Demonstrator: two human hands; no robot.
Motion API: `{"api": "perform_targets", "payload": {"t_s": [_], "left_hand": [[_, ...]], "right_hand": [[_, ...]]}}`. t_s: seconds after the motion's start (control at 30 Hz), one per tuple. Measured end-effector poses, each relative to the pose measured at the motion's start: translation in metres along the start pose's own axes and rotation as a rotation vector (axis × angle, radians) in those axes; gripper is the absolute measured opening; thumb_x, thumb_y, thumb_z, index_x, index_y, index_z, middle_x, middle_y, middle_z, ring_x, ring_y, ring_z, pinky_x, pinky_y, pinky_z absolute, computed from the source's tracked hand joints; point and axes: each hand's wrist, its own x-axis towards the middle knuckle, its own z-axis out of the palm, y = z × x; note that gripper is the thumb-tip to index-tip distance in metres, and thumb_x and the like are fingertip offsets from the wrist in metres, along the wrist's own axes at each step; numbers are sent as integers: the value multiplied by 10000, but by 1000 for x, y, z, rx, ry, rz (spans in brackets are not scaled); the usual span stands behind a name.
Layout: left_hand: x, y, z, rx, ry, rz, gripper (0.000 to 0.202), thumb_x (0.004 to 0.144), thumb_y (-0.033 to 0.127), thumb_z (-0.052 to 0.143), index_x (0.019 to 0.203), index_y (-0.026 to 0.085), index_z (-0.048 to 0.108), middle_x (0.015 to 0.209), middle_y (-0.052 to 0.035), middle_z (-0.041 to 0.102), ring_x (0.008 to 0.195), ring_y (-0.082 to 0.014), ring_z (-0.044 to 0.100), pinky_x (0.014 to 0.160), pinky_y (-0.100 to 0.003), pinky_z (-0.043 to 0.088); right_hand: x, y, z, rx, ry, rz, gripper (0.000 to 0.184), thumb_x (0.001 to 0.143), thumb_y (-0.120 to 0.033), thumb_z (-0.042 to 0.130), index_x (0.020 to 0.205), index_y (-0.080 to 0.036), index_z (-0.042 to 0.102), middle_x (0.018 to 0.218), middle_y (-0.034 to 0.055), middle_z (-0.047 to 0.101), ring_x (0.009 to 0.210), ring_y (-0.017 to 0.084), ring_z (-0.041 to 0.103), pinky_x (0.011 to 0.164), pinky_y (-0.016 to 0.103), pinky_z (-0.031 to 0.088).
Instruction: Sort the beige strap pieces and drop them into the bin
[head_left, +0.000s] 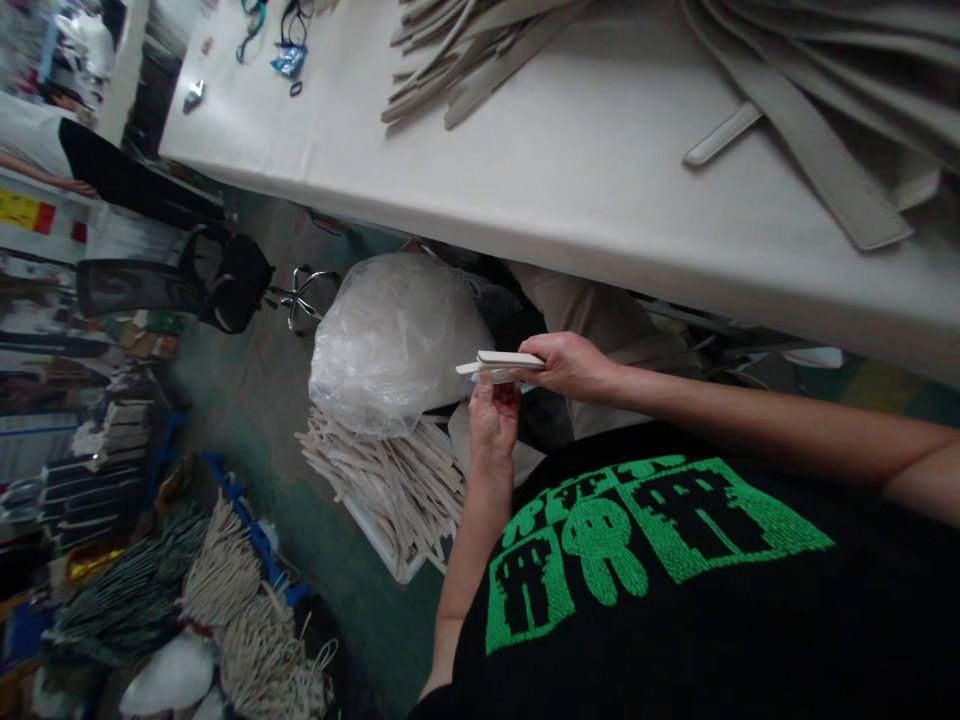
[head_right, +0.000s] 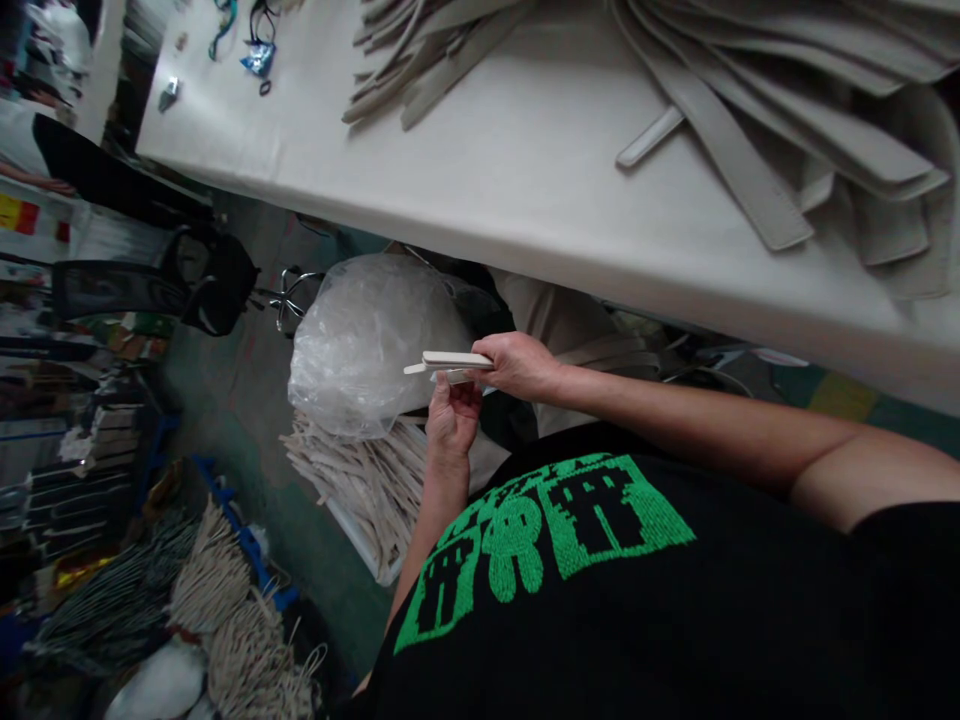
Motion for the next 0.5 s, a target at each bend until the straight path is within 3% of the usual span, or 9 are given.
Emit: {"api": "perform_targets", "payload": {"t_s": [0.13,0.33,0.4,0.5], "left_hand": [[-1,-2,-3,-46,-6,-6,155,933,311,609,891,170,657,788,12,683,725,-87,653,805,-256,496],[1,-14,0,54,-23,66,149,861,330,689,851,184,659,828,0,694,833,-131,674,857,-277,494],[4,-9,-3,82,2,88,146,864,336,678,836,193,660,837,-2,701,850,-139,676,843,-272,499],[10,7,-14,81,85,114,128,895,329,642,858,210,672,870,-3,719,836,-122,675,797,-242,496]], "right_hand": [[4,2,3,-81,26,3,121,860,-253,626,756,-191,630,740,13,602,673,149,492,593,261,276],[8,-7,10,-143,-13,-9,96,870,-258,618,807,-188,640,837,42,653,745,169,547,591,265,284],[7,-6,3,-72,-111,16,144,898,-289,588,802,-192,634,804,37,665,693,160,560,571,264,293],[0,4,-17,169,-405,121,278,927,-407,559,763,-194,628,694,26,670,550,139,564,512,257,326]]}}
